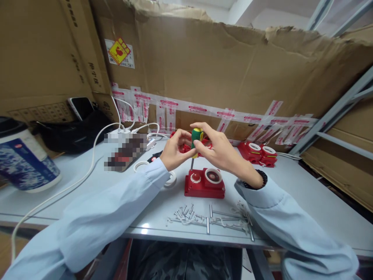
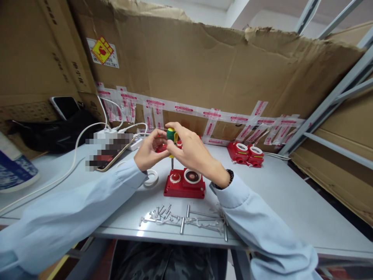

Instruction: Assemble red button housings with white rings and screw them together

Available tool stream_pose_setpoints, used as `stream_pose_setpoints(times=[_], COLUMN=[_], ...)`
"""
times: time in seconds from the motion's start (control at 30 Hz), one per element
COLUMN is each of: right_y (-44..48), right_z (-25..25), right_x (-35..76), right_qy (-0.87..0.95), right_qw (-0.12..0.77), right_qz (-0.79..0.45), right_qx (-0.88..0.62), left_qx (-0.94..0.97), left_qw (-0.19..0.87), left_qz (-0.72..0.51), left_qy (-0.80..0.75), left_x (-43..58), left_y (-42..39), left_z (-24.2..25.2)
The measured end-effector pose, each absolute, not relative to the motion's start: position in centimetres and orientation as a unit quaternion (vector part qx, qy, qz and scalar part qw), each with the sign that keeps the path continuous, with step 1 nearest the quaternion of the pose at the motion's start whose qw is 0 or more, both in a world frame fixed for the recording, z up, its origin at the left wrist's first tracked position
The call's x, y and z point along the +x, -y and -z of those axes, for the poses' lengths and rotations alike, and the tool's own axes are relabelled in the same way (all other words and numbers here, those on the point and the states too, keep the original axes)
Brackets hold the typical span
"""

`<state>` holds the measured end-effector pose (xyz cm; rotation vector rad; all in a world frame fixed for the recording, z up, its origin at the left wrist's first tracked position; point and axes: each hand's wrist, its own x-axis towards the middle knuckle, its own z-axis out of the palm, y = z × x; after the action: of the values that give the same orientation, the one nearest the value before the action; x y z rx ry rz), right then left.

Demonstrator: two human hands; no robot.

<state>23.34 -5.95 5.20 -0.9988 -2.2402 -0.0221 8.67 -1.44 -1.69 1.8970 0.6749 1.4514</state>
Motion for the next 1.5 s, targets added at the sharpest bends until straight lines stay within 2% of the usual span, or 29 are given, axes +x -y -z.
stream_pose_setpoints(times=[0.1, 0.3, 0.5, 0.7, 0.8, 0.93, 1.13, 1.37, 1.5], right_y=[6.0, 6.0, 6.0, 5.8, 5.9, 5.9, 5.6, 5.7, 5.4], right_z=[-5.5, -5.4, -5.5, -5.4, -5.3, -5.3, -4.9, -5.2, -5.2], right_x=[23.7, 23.0, 23.9, 23.4, 23.7, 24.4, 23.4, 24.0, 23.5], right_qy=[0.856, 0.808, 0.878, 0.814, 0.836, 0.864, 0.812, 0.865, 0.832], right_qw=[0.337, 0.332, 0.3, 0.26, 0.272, 0.301, 0.311, 0.313, 0.307], right_qz=[0.019, 0.124, 0.051, 0.159, 0.13, 0.076, 0.13, 0.028, 0.084], right_qx=[-0.392, -0.472, -0.371, -0.495, -0.458, -0.397, -0.476, -0.392, -0.455], left_qx=[0.732, 0.719, 0.745, 0.73, 0.733, 0.738, 0.73, 0.739, 0.741], left_qw=[0.338, 0.283, 0.339, 0.247, 0.26, 0.326, 0.248, 0.31, 0.269], left_qz=[-0.531, -0.575, -0.528, -0.572, -0.57, -0.542, -0.585, -0.547, -0.56], left_qy=[-0.26, -0.268, -0.226, -0.28, -0.264, -0.235, -0.252, -0.244, -0.254], left_x=[8.7, 9.2, 9.1, 9.7, 9.4, 9.1, 9.5, 9.1, 9.4], left_y=[1.9, 1.8, 2.2, 2.1, 1.9, 2.0, 2.1, 2.1, 2.1], left_z=[1.5, 1.9, 2.2, 2.1, 2.1, 2.1, 2.2, 2.3, 2.4])
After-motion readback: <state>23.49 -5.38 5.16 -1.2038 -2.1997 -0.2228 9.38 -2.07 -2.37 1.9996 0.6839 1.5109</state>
